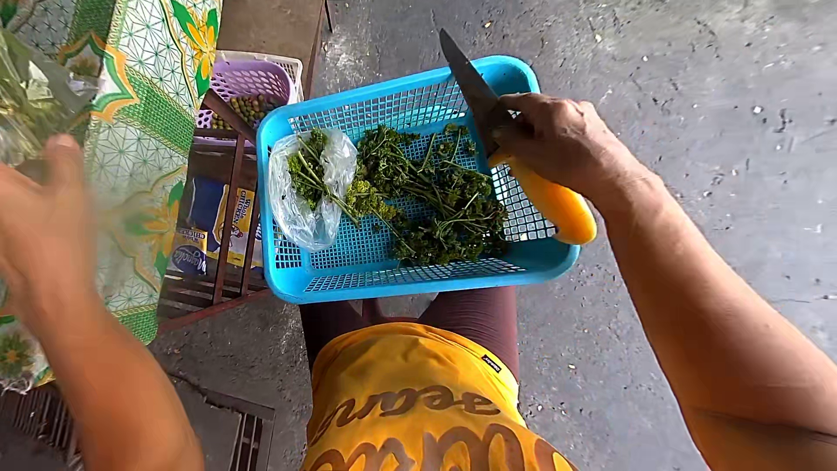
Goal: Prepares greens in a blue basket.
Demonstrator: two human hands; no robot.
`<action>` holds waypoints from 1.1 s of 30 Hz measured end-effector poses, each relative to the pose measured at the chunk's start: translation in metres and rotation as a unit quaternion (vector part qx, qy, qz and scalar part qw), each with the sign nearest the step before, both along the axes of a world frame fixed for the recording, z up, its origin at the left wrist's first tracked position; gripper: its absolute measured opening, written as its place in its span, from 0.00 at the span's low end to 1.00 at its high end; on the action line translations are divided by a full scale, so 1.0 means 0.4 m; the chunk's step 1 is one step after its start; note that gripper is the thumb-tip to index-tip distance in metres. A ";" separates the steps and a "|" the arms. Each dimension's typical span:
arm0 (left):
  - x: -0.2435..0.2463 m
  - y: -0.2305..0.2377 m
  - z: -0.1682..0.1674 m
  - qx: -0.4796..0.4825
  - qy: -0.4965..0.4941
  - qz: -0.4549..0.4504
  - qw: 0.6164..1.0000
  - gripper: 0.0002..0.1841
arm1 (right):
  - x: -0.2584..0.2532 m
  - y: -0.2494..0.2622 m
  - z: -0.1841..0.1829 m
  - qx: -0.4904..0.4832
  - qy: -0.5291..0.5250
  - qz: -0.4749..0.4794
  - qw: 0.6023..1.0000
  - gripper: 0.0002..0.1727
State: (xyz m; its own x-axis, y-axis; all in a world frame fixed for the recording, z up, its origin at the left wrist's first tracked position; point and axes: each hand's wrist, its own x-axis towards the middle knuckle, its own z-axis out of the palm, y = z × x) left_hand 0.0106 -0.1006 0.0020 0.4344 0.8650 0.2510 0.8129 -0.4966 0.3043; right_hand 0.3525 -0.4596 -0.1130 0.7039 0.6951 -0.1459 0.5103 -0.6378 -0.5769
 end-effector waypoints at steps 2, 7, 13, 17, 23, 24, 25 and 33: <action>0.023 -0.131 -0.040 0.030 0.000 -0.119 0.992 0.34 | -0.011 0.005 -0.009 -0.005 -0.058 0.012 0.998 0.25; 0.124 -0.355 -0.262 0.035 -0.004 -0.380 0.924 0.15 | -0.049 0.020 -0.016 -0.011 -0.170 0.021 0.985 0.25; 0.109 -0.410 -0.367 -0.029 -0.027 -0.352 0.935 0.15 | -0.118 0.036 -0.039 -0.067 -0.149 0.002 0.987 0.20; 0.080 -0.422 -0.369 -0.033 -0.056 -0.328 0.943 0.15 | -0.146 0.062 -0.032 -0.186 -0.098 -0.032 0.977 0.47; 0.064 -0.423 -0.401 -0.053 -0.036 -0.331 0.942 0.16 | -0.150 0.067 -0.004 -0.165 -0.111 -0.005 0.980 0.52; 0.065 -0.423 -0.401 -0.056 -0.038 -0.330 0.941 0.16 | -0.147 0.062 0.024 -0.152 -0.132 0.009 0.979 0.49; 0.064 -0.423 -0.402 -0.060 -0.042 -0.329 0.942 0.16 | -0.141 0.058 0.060 -0.142 -0.155 0.024 0.977 0.46; 0.063 -0.421 -0.410 -0.071 -0.038 -0.320 0.944 0.17 | 0.020 0.031 0.109 -0.118 -0.219 0.140 0.959 0.32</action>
State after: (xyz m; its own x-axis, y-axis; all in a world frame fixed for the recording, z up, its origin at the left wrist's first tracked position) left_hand 0.0357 -0.2688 -0.1621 0.8652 0.4587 0.2026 0.3337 -0.8283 0.4501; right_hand 0.3605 -0.4471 -0.0696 0.5242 0.8498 -0.0558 0.8406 -0.5268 -0.1257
